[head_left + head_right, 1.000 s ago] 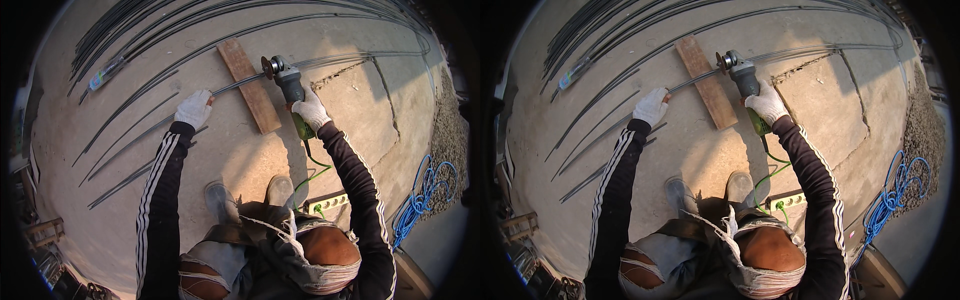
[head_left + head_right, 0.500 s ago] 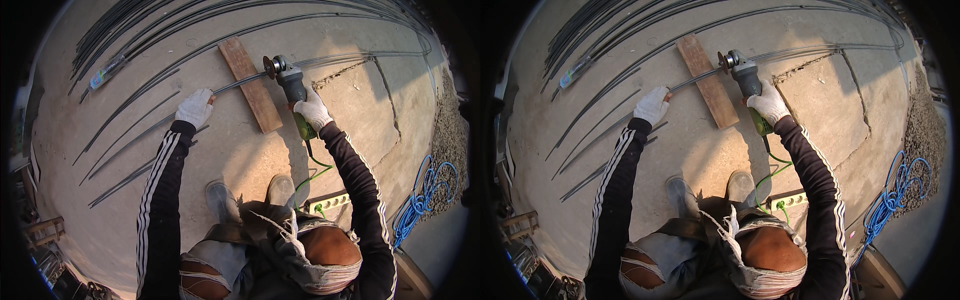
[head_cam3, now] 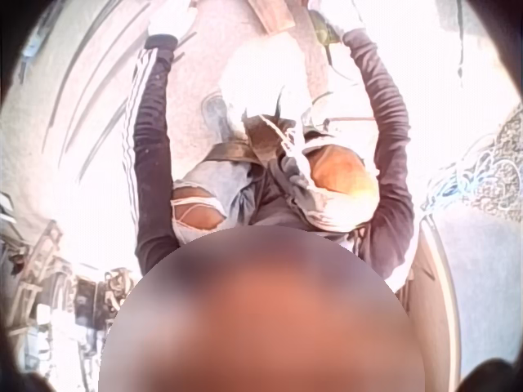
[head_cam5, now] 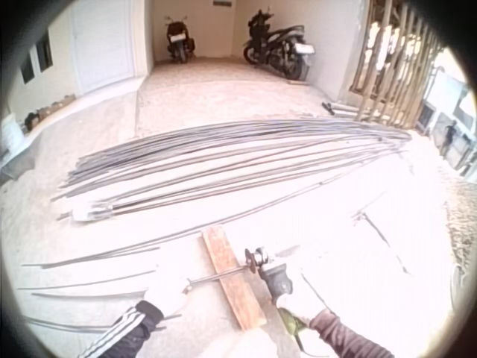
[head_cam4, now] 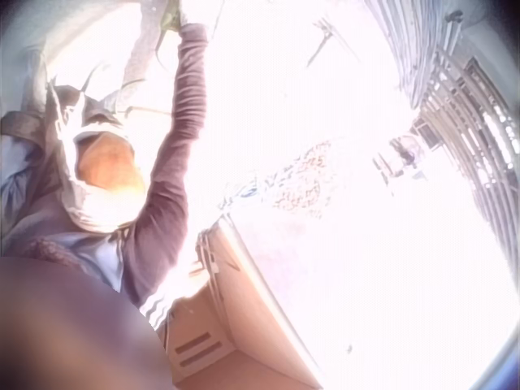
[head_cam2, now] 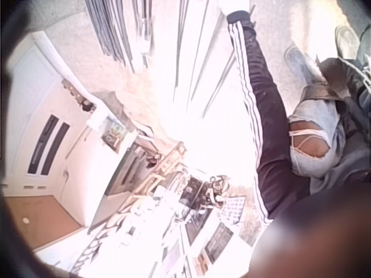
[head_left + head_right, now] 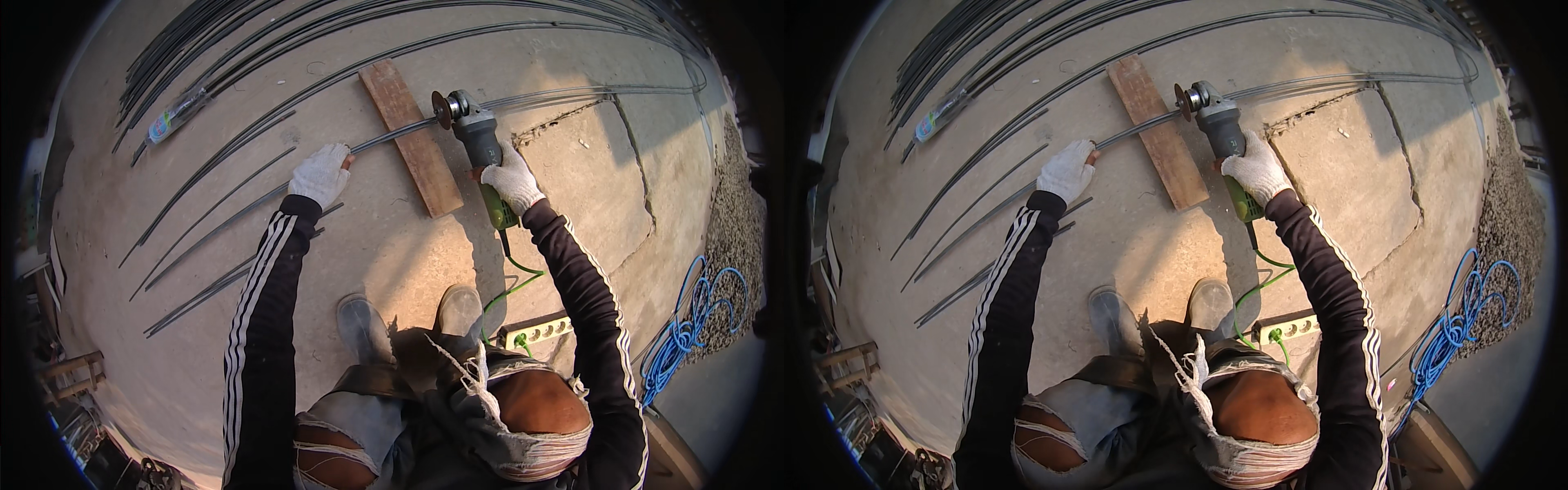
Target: The person uses an angle grinder to cut several metal rods placed on a wooden plank. After each cut, the person sets the cut pieces aside and picks up another rod to repeat the process.
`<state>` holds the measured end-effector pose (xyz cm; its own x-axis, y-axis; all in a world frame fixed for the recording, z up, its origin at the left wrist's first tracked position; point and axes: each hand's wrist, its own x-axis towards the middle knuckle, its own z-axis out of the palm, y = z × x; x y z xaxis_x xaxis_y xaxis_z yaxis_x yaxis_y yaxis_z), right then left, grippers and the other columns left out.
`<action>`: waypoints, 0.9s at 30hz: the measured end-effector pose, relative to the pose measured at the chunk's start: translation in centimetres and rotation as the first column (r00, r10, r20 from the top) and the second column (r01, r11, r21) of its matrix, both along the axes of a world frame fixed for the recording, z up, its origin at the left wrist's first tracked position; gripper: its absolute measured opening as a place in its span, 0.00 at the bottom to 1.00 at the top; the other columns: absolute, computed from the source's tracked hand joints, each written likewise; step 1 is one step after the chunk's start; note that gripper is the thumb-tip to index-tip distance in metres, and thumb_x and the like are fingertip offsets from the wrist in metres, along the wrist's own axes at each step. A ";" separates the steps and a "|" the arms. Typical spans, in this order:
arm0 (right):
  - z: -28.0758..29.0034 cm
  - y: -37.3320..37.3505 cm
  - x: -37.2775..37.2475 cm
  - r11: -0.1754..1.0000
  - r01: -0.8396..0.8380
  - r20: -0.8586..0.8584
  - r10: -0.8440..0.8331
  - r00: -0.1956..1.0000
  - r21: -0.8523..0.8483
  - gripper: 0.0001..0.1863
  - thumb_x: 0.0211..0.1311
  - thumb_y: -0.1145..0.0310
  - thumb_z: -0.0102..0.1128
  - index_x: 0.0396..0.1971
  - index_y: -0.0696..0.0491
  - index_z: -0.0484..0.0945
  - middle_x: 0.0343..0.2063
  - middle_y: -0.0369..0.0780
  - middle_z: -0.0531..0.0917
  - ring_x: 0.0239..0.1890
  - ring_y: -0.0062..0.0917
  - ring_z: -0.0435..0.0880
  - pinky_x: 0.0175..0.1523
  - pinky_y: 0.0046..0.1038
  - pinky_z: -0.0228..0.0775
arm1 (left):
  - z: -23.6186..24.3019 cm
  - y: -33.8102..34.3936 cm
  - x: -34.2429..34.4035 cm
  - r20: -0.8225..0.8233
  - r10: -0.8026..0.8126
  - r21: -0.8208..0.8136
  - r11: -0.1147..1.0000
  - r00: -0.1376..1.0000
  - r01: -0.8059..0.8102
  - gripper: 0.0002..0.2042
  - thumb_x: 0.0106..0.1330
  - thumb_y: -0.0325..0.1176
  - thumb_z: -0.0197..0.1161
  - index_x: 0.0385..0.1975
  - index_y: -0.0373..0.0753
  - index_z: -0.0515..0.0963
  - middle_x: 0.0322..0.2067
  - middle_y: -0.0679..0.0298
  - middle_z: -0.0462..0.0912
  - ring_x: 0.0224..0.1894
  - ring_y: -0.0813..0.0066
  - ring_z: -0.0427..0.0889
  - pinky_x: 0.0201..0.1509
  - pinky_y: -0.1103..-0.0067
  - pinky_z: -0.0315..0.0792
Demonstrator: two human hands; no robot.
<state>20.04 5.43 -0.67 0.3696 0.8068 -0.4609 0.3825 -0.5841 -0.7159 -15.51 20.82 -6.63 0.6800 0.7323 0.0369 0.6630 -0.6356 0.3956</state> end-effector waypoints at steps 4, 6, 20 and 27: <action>-0.1 0.0 0.0 1.000 0.018 -0.069 -0.018 0.997 0.005 0.27 0.47 0.66 0.70 0.50 0.57 0.76 0.38 0.44 0.84 0.37 0.33 0.85 0.45 0.34 0.79 | 0.1 0.0 0.1 -0.032 0.013 -0.024 1.000 0.999 -0.014 0.10 0.77 0.39 0.56 0.44 0.39 0.77 0.41 0.51 0.83 0.44 0.47 0.83 0.45 0.60 0.77; 0.1 -0.1 -0.1 1.000 0.025 -0.071 -0.025 0.997 -0.001 0.27 0.48 0.67 0.70 0.51 0.56 0.76 0.38 0.44 0.84 0.37 0.33 0.85 0.46 0.34 0.78 | 0.1 0.0 0.0 -0.033 0.013 -0.020 1.000 0.999 -0.013 0.10 0.77 0.39 0.56 0.44 0.39 0.77 0.41 0.51 0.83 0.44 0.47 0.83 0.45 0.60 0.77; 0.1 -0.7 -0.5 1.000 -0.008 0.070 0.009 0.998 -0.015 0.27 0.50 0.67 0.70 0.51 0.57 0.75 0.38 0.48 0.85 0.39 0.37 0.87 0.47 0.36 0.79 | -0.7 -0.1 0.0 0.032 0.024 0.079 0.997 0.999 -0.026 0.09 0.74 0.41 0.59 0.41 0.43 0.76 0.38 0.55 0.83 0.40 0.50 0.85 0.42 0.59 0.79; 0.0 -0.3 -0.6 1.000 0.006 0.055 -0.005 0.998 -0.015 0.28 0.49 0.65 0.71 0.52 0.57 0.75 0.38 0.48 0.85 0.41 0.39 0.87 0.49 0.36 0.78 | -0.7 0.0 0.0 -0.015 0.021 0.036 0.999 1.000 -0.021 0.09 0.75 0.40 0.58 0.40 0.42 0.77 0.40 0.53 0.84 0.43 0.48 0.84 0.44 0.60 0.78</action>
